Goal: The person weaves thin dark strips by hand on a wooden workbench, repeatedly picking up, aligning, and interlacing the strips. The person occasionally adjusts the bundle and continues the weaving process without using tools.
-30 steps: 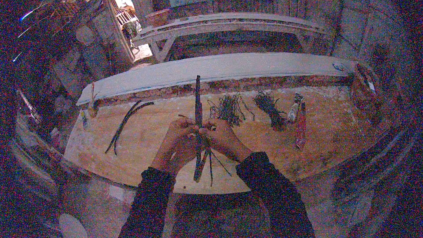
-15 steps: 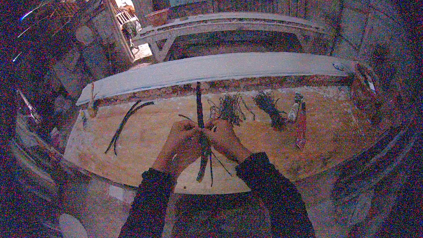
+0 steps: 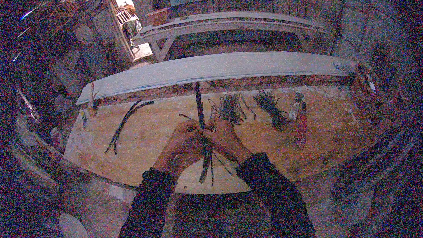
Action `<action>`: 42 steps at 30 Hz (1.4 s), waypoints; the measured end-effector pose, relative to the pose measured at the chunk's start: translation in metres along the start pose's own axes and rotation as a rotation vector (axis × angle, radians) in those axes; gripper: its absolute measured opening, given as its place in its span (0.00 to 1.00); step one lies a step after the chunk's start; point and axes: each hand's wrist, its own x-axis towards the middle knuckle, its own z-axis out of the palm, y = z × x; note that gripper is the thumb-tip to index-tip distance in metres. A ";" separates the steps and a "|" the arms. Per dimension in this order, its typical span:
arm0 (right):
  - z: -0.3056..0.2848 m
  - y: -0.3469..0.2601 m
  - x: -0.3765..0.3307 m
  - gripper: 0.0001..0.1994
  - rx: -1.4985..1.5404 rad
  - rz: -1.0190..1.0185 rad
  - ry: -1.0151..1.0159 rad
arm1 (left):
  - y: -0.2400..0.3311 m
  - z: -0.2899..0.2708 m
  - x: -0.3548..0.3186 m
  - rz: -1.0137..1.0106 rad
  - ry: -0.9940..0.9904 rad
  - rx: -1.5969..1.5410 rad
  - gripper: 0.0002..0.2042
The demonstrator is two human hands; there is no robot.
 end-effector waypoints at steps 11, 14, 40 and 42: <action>0.006 0.012 0.003 0.13 -0.149 -0.152 0.122 | -0.019 -0.025 0.017 -0.019 0.006 0.019 0.02; 0.008 0.017 0.008 0.11 -0.141 -0.157 0.155 | -0.016 -0.019 0.013 -0.033 0.029 0.010 0.02; -0.041 0.088 0.050 0.04 0.849 0.052 0.578 | 0.079 -0.153 0.013 0.637 -0.045 -0.507 0.08; -0.035 0.069 0.047 0.04 0.969 0.044 0.619 | 0.079 -0.166 0.010 0.585 0.008 -0.476 0.08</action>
